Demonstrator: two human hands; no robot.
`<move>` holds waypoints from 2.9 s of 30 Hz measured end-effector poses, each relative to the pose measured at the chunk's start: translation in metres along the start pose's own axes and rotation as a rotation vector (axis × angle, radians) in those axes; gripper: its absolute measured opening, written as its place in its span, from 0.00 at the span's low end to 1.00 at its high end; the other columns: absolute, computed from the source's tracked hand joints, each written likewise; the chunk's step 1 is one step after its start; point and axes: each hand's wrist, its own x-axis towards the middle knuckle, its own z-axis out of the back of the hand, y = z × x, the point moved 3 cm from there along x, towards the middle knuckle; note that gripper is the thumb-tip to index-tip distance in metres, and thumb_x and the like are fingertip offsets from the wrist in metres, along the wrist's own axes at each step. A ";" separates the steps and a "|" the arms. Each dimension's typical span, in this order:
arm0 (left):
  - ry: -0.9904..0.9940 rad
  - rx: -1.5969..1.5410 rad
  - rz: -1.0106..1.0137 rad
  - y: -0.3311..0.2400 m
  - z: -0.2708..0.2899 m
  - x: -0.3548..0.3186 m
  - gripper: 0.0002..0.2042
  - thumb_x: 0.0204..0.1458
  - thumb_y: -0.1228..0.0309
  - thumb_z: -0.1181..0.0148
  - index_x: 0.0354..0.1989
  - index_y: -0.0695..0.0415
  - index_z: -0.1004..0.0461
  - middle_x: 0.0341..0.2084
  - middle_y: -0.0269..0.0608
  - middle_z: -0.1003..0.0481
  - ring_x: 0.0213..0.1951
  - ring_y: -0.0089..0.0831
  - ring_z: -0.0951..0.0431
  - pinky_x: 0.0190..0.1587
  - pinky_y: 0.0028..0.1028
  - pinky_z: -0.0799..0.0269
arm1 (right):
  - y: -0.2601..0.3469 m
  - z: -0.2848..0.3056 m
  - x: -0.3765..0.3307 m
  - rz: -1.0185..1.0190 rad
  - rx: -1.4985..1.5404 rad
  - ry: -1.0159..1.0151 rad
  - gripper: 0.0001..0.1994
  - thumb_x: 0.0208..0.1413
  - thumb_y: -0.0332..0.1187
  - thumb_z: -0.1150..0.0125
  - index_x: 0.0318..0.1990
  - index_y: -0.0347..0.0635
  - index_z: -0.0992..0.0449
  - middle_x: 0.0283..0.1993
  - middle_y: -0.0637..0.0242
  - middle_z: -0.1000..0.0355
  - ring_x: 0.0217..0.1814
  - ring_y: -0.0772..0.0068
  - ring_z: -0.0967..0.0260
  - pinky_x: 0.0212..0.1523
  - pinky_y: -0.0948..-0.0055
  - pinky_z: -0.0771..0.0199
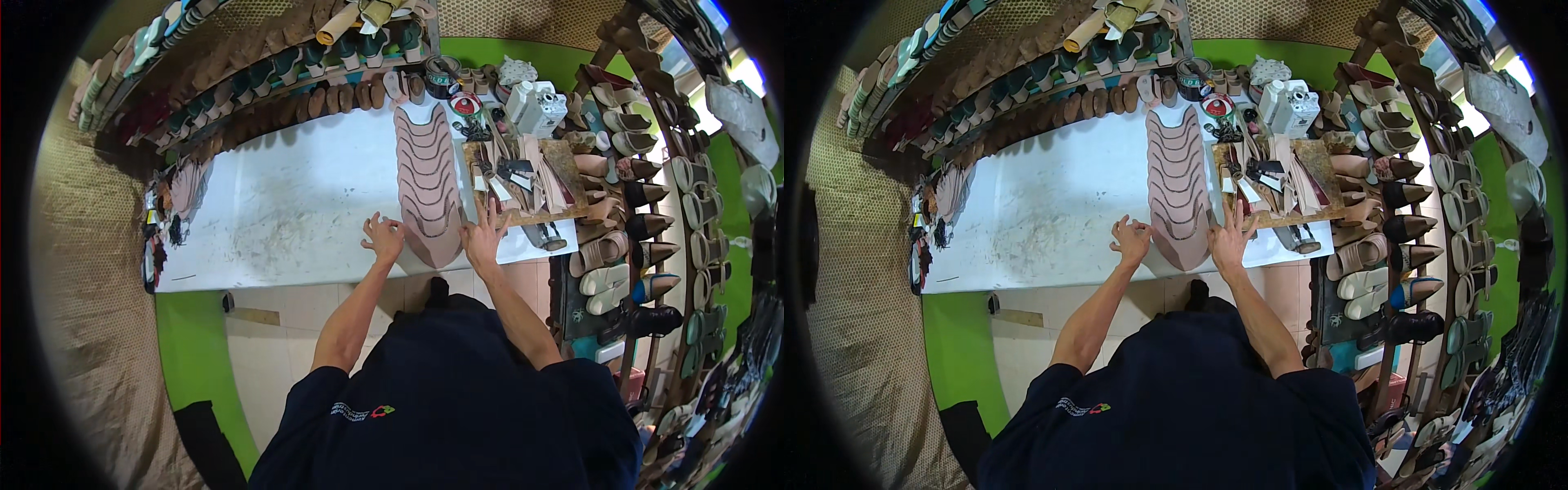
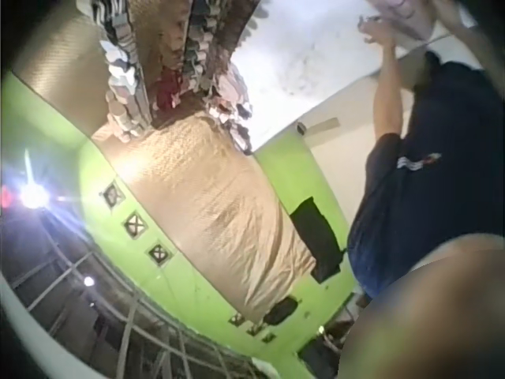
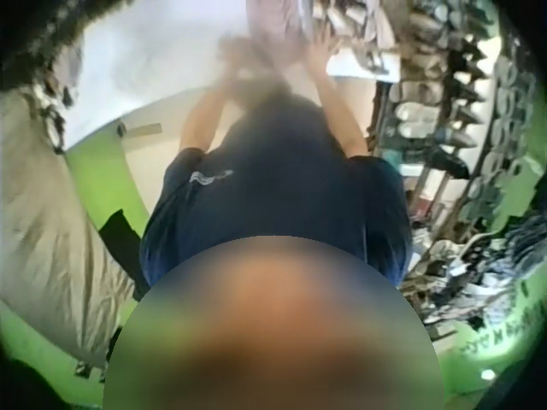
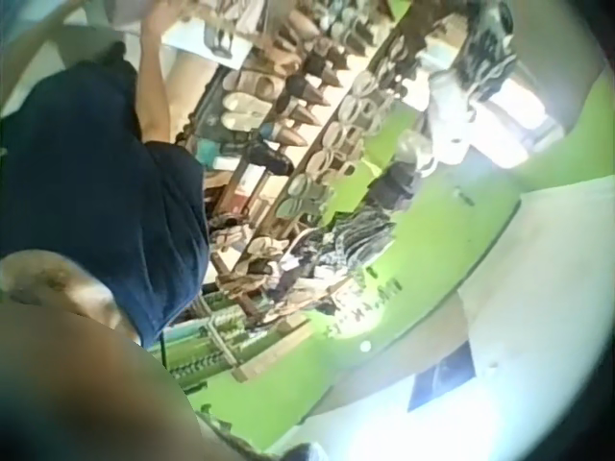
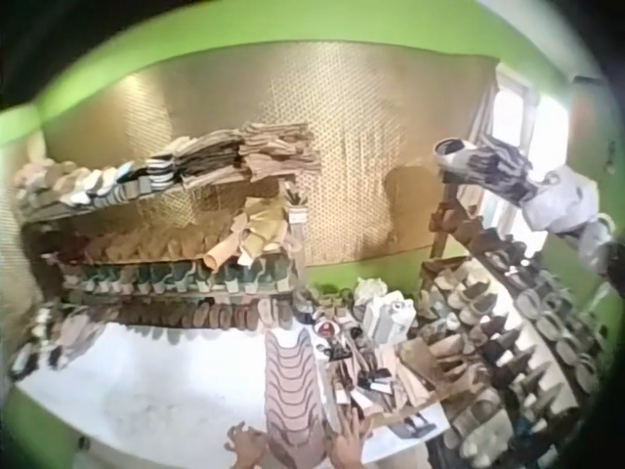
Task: Smoothing and aligning shoe upper components on a flat workbench surface.
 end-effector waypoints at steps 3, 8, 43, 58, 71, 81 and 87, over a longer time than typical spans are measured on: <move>0.002 0.007 -0.002 0.002 -0.003 0.003 0.08 0.53 0.60 0.33 0.36 0.47 0.13 0.75 0.48 0.42 0.78 0.58 0.56 0.64 0.80 0.60 | -0.001 -0.002 0.002 0.006 -0.003 -0.013 0.05 0.51 0.34 0.30 0.29 0.45 0.13 0.78 0.59 0.39 0.88 0.48 0.64 0.78 0.21 0.81; 0.010 0.001 0.005 -0.001 -0.007 0.008 0.08 0.52 0.59 0.32 0.36 0.46 0.13 0.75 0.47 0.42 0.78 0.59 0.56 0.64 0.79 0.60 | -0.007 -0.008 0.002 -0.007 -0.066 0.039 0.07 0.53 0.38 0.28 0.32 0.47 0.11 0.81 0.63 0.43 0.88 0.47 0.63 0.78 0.21 0.78; 0.090 0.376 -0.507 0.005 -0.015 -0.051 0.23 0.55 0.52 0.33 0.58 0.43 0.26 0.73 0.33 0.38 0.77 0.50 0.53 0.66 0.79 0.65 | 0.024 -0.019 -0.041 0.148 0.035 0.143 0.20 0.51 0.44 0.27 0.48 0.45 0.19 0.64 0.60 0.30 0.73 0.51 0.40 0.74 0.23 0.67; -0.085 0.227 -0.204 0.097 0.065 -0.074 0.41 0.55 0.51 0.33 0.78 0.40 0.41 0.80 0.45 0.52 0.79 0.53 0.56 0.66 0.82 0.62 | 0.139 -0.060 -0.046 0.316 0.048 0.275 0.17 0.56 0.45 0.29 0.52 0.54 0.17 0.64 0.69 0.26 0.71 0.60 0.35 0.72 0.20 0.60; -0.380 0.159 -0.010 0.304 0.246 -0.080 0.44 0.54 0.52 0.32 0.80 0.38 0.45 0.81 0.45 0.53 0.79 0.52 0.55 0.66 0.82 0.65 | 0.387 -0.157 -0.082 0.652 0.128 0.373 0.14 0.58 0.44 0.30 0.48 0.53 0.15 0.60 0.68 0.24 0.69 0.61 0.32 0.75 0.21 0.67; -0.429 0.140 0.163 0.446 0.379 -0.096 0.43 0.55 0.53 0.32 0.80 0.40 0.45 0.79 0.46 0.50 0.79 0.51 0.55 0.67 0.82 0.67 | 0.544 -0.231 -0.104 0.750 0.196 0.405 0.12 0.59 0.44 0.31 0.47 0.53 0.14 0.58 0.69 0.23 0.67 0.61 0.32 0.75 0.21 0.67; -0.487 0.084 0.242 0.486 0.418 -0.078 0.43 0.55 0.53 0.32 0.80 0.40 0.44 0.79 0.46 0.49 0.79 0.51 0.53 0.68 0.81 0.68 | 0.622 -0.266 -0.065 0.814 0.216 0.399 0.09 0.59 0.43 0.32 0.42 0.53 0.13 0.54 0.71 0.22 0.66 0.62 0.31 0.74 0.20 0.67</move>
